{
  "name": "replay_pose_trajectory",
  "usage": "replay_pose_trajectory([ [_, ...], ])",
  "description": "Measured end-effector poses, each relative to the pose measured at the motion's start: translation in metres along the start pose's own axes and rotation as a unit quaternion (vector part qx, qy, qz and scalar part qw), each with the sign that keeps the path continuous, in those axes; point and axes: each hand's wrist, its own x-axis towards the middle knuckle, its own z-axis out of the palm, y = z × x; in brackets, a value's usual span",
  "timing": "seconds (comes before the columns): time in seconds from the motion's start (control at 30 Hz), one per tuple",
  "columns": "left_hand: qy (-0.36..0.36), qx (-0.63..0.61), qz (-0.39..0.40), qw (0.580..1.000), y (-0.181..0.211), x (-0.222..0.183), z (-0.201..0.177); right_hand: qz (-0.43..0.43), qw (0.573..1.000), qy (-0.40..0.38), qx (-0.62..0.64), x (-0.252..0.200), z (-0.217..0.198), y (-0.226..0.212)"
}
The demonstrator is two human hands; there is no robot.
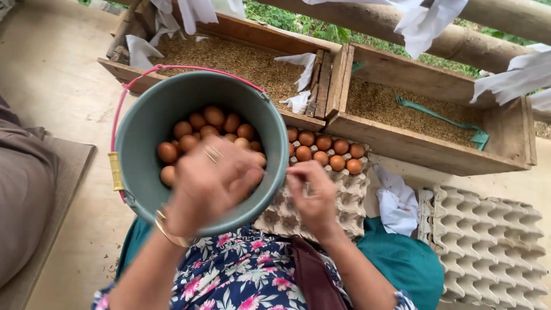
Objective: Transferring eggs from a plastic bucket into cardboard egg trays for storage or transport.
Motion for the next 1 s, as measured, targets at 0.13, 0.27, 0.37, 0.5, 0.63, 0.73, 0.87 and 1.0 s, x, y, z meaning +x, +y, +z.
replay_pose_trajectory([
  [0.13,-0.167,-0.332,-0.042,0.927,0.091,-0.014,0.049,0.17,0.985,0.004,-0.033,-0.034,-0.033,0.059],
  [0.27,-0.219,-0.041,-0.06,0.973,0.075,-0.08,0.181,0.11,0.977,-0.042,-0.179,-0.063,-0.027,0.126],
  [0.37,-0.085,0.131,-0.117,0.981,0.026,-0.144,0.296,-0.022,0.967,-0.043,-0.252,-0.07,-0.013,0.148],
  [0.5,-0.04,0.273,-0.144,0.95,-0.007,-0.169,0.322,-0.073,0.939,-0.056,-0.33,-0.064,0.0,0.145],
  [0.63,-0.073,0.322,-0.141,0.933,-0.007,-0.163,0.307,-0.073,0.92,-0.079,-0.376,-0.057,0.002,0.167],
  [0.73,-0.102,0.345,-0.136,0.923,0.006,-0.155,0.295,-0.047,0.911,-0.114,-0.394,-0.05,0.001,0.171],
  [0.87,-0.134,0.375,-0.123,0.909,0.018,-0.136,0.277,-0.005,0.902,-0.171,-0.396,-0.042,0.0,0.17],
  [1.0,-0.162,0.402,-0.111,0.894,0.032,-0.113,0.264,-0.03,0.928,-0.141,-0.343,-0.036,-0.004,0.169],
])
